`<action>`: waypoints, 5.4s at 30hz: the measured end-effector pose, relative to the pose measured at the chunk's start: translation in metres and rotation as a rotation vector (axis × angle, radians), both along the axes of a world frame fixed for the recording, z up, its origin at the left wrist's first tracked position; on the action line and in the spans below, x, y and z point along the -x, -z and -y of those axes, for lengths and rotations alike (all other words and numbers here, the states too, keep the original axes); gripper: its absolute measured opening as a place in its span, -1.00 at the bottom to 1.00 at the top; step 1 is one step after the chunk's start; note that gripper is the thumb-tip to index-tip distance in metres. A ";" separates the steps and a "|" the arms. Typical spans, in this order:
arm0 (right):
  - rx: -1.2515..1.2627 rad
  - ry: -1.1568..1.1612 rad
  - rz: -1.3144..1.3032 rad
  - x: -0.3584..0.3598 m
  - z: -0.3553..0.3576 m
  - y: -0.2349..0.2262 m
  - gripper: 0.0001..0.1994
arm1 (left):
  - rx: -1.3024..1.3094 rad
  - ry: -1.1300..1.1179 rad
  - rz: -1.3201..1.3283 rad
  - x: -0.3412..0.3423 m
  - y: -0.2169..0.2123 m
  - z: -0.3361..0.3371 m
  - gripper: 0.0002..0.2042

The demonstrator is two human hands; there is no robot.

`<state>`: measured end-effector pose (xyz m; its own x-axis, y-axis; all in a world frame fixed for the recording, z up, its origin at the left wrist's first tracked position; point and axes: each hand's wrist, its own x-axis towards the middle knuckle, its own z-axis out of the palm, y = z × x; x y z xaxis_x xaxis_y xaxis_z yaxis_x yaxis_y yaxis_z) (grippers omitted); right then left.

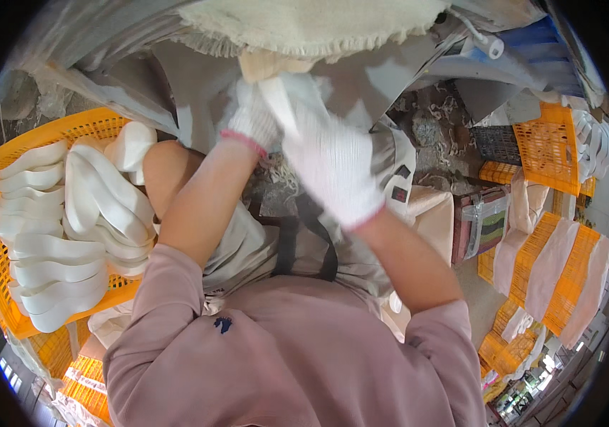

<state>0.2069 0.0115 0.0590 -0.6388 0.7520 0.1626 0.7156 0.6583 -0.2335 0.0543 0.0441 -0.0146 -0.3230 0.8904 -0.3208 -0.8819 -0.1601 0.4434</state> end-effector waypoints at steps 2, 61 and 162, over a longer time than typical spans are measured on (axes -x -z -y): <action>0.011 -0.057 -0.159 0.008 -0.013 -0.004 -0.72 | 0.270 0.013 -0.187 0.002 0.019 -0.007 -0.65; 0.221 0.070 0.063 0.004 0.027 -0.028 -0.71 | 0.053 0.188 0.277 -0.009 0.051 -0.009 -0.37; 0.447 0.457 -0.676 -0.078 -0.054 -0.025 -0.30 | 0.007 -0.069 -0.359 -0.108 0.001 -0.031 -0.73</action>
